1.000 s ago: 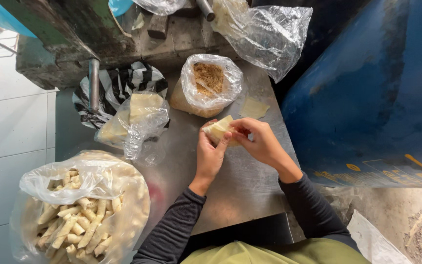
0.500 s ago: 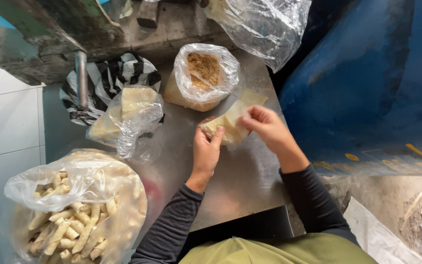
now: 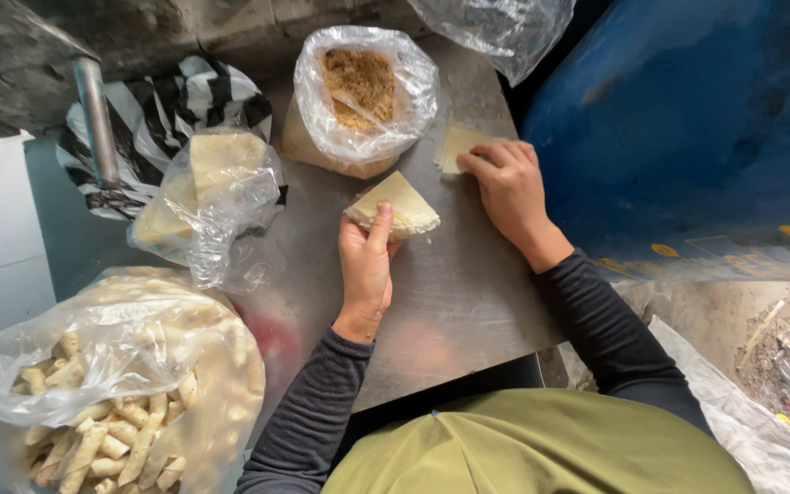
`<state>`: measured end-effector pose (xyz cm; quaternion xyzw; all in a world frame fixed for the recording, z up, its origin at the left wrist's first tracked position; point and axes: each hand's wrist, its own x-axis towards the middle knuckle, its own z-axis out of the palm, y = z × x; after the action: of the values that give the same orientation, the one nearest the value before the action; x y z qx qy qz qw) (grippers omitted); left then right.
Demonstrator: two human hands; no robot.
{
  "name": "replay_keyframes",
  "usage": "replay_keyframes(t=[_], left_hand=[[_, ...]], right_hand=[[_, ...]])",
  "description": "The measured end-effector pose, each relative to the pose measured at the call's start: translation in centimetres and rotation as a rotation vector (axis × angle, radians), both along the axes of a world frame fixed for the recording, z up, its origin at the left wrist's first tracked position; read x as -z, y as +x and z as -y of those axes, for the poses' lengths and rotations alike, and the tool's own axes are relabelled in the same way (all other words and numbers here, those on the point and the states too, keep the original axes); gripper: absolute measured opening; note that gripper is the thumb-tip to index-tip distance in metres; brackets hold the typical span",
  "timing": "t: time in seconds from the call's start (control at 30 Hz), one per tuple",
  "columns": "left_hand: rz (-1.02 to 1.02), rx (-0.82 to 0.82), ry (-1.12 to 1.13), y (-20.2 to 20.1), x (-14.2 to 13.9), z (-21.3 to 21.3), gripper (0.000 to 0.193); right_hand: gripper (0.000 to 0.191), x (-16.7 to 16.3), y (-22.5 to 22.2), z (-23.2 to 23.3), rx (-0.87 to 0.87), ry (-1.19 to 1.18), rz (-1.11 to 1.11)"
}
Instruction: The person peels a white root vegetable by hand, cuts it into slices with a knife on a metal table, then wraps the slices together with brown filling in thin dough wrappers, setting finished wrapped pieces on the table.
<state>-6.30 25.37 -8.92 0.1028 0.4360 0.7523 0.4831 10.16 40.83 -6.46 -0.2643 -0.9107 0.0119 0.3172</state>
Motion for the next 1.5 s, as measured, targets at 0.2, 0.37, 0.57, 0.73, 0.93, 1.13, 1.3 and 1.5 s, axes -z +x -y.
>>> replay_keyframes(t=[0.2,0.37,0.57,0.73,0.93,1.13,1.3,1.5], left_hand=[[-0.01,0.025,0.006,0.1,0.4,-0.4,0.039],[-0.037,0.064,0.02,0.3,0.2,-0.5,0.04],[0.128,0.104,0.128,0.3,-0.4,0.0,0.057],[0.064,0.191,0.181,0.6,-0.8,0.7,0.057],[-0.195,0.193,0.15,0.8,-0.3,1.2,0.05],[-0.412,0.068,0.145,1.2,-1.1,1.7,0.05],[-0.559,0.045,-0.046,0.1,-2.3,3.7,0.037],[-0.47,0.025,-0.023,-0.2,-1.9,4.1,0.032]], right_hand=[[0.022,1.2,0.4,-0.3,0.001,0.009,0.039],[0.023,0.5,0.5,-0.1,-0.014,-0.008,0.082],[0.03,-3.6,0.1,2.1,-0.117,-0.282,-0.053],[0.035,-5.7,-1.8,5.5,-0.278,-0.611,-0.15],[0.018,-5.6,-2.6,5.8,-0.285,-0.701,-0.186],[0.015,-7.3,-3.3,7.8,-0.273,-0.717,-0.162],[0.017,-7.2,-4.3,10.3,-0.163,-0.664,-0.096],[0.016,-4.1,-3.4,8.5,-0.149,-1.14,-0.253]])
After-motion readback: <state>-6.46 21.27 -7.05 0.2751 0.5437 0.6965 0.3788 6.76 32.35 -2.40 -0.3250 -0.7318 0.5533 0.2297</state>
